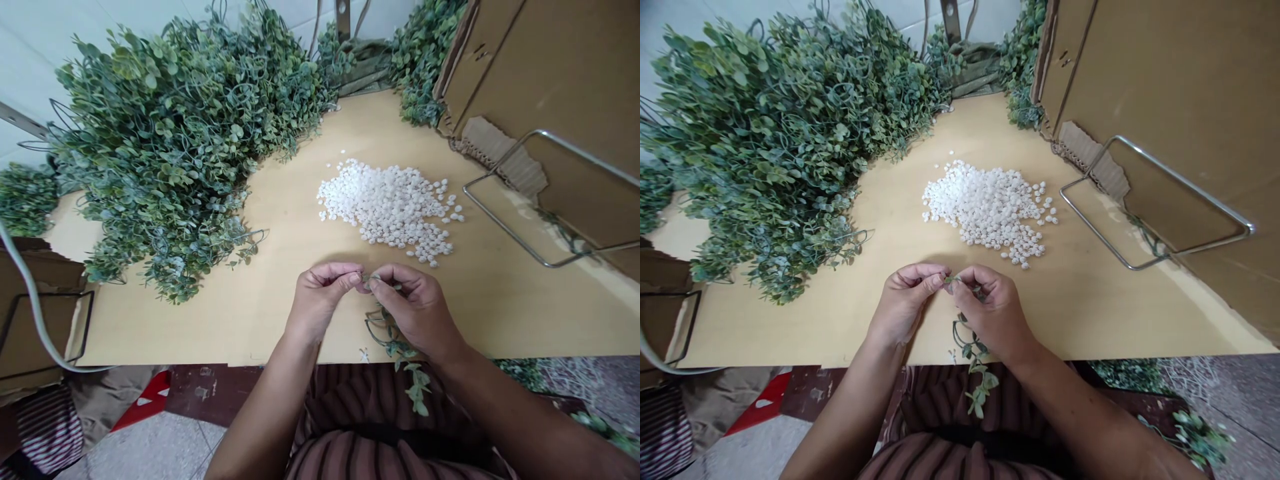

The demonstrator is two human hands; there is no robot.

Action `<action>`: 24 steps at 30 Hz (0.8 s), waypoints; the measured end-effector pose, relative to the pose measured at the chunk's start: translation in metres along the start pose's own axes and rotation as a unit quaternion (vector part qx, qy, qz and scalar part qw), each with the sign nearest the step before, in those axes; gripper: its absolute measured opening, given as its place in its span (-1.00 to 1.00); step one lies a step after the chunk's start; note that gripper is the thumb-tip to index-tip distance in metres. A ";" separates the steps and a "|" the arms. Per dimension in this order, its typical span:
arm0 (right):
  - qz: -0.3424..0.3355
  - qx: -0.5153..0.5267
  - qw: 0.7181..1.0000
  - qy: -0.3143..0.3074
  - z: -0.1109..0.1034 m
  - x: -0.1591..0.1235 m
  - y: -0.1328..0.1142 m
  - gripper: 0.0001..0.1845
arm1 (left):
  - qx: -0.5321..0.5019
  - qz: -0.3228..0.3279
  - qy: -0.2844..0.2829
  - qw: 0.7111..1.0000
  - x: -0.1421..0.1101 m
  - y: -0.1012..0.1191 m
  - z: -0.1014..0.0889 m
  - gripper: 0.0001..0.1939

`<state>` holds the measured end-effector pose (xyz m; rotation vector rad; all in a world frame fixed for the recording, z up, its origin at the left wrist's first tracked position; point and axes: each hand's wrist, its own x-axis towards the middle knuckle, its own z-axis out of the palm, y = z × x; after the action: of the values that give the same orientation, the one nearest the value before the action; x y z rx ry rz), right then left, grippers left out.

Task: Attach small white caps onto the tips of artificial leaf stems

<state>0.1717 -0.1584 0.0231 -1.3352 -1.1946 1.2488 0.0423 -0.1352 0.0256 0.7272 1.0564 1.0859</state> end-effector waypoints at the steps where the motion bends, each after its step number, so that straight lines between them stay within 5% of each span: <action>1: 0.000 0.000 1.000 -0.001 0.000 0.000 0.000 -0.77 | -0.002 0.001 -0.002 1.000 0.000 0.000 0.000 -0.81; 17: 0.010 0.024 1.000 -0.018 0.002 0.001 0.001 -0.80 | 0.037 -0.007 -0.035 0.999 0.003 -0.004 -0.003 -0.83; 19: 0.020 0.058 0.998 -0.007 0.003 0.002 0.002 -0.82 | 0.083 0.039 -0.016 0.996 -0.003 -0.003 -0.004 -0.84; 21: 0.034 0.092 0.995 0.012 0.003 0.003 0.004 -0.82 | 0.171 0.155 0.006 0.973 -0.016 0.000 -0.007 -0.79; 24: 0.052 0.117 0.991 0.033 0.004 0.005 0.005 -0.81 | 0.342 0.342 -0.064 0.873 -0.041 0.007 -0.012 -0.64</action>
<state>0.1685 -0.1536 0.0177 -1.2674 -0.9098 1.3628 0.0247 -0.1718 0.0406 1.8251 1.0955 1.2186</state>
